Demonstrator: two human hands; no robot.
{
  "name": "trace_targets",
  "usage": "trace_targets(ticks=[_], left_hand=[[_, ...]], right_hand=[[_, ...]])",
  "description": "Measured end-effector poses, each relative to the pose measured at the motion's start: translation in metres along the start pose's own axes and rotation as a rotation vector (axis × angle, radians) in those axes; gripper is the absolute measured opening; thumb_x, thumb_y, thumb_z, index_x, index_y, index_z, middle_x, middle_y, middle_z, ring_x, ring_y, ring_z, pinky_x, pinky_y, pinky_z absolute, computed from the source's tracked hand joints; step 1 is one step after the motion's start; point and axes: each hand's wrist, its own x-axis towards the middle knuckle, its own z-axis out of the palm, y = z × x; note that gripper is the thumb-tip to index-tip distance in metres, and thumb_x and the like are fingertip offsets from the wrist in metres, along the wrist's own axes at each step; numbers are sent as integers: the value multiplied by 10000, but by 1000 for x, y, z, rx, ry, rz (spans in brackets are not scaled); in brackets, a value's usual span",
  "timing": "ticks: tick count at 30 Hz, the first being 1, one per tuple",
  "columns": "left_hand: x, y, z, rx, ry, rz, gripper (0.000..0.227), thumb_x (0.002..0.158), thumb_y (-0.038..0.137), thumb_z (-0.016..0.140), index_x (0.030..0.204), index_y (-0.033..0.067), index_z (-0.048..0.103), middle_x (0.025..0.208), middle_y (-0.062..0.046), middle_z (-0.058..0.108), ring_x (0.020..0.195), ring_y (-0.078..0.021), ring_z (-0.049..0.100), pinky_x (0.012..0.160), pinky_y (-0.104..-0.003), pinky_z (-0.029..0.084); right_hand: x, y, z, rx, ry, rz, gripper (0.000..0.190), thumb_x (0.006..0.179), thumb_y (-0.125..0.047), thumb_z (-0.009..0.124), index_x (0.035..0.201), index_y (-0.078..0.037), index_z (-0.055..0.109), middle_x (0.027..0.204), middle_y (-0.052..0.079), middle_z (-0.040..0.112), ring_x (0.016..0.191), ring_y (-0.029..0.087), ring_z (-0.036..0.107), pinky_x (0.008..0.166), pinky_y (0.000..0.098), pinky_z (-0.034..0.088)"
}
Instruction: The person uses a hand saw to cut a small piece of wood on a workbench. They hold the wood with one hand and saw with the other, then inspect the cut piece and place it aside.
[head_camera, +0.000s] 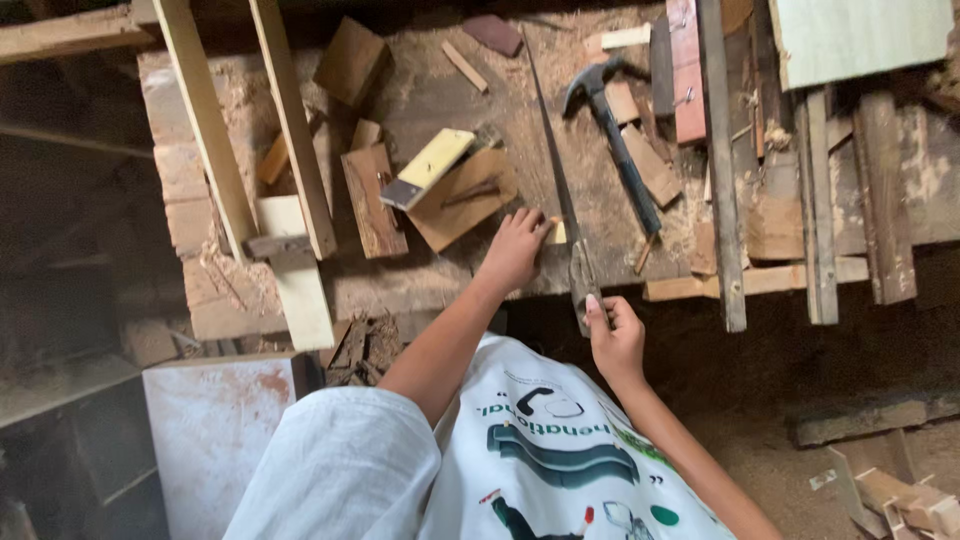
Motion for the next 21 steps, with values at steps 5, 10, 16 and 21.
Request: trace_targets(ticks=[5, 10, 16, 21], left_hand=[[-4, 7, 7, 102, 5, -72, 649, 613, 17, 729, 1255, 24, 634, 1220, -186, 543, 1225, -382, 487, 976, -460, 431], [-14, 16, 22, 103, 124, -110, 629, 696, 13, 711, 1314, 37, 596, 1193, -190, 539, 1171, -386, 503, 979, -459, 441], [-34, 47, 22, -90, 261, -304, 704, 662, 2, 759, 1332, 51, 549, 1200, -255, 500, 1099, -458, 531, 930, -504, 475], [-36, 54, 16, -316, 321, -371, 615, 754, -44, 701, 1337, 98, 566, 1192, -234, 521, 1088, -452, 588, 897, -485, 525]], right_hand=[[-1, 13, -6, 227, -3, -104, 339, 1085, -272, 609, 871, -11, 579, 789, 21, 646, 743, 60, 595, 693, 247, 497], [0, 16, -29, 169, 98, -156, 252, 1046, -233, 620, 926, -15, 582, 801, 42, 646, 714, 88, 565, 649, 274, 471], [17, 0, -45, -202, 250, -459, 227, 1012, -175, 711, 941, 10, 602, 869, 165, 621, 806, 319, 603, 731, 421, 491], [58, -24, -33, -407, 206, -695, 216, 978, -178, 734, 1002, 5, 623, 1028, 182, 642, 1038, 401, 572, 943, 499, 460]])
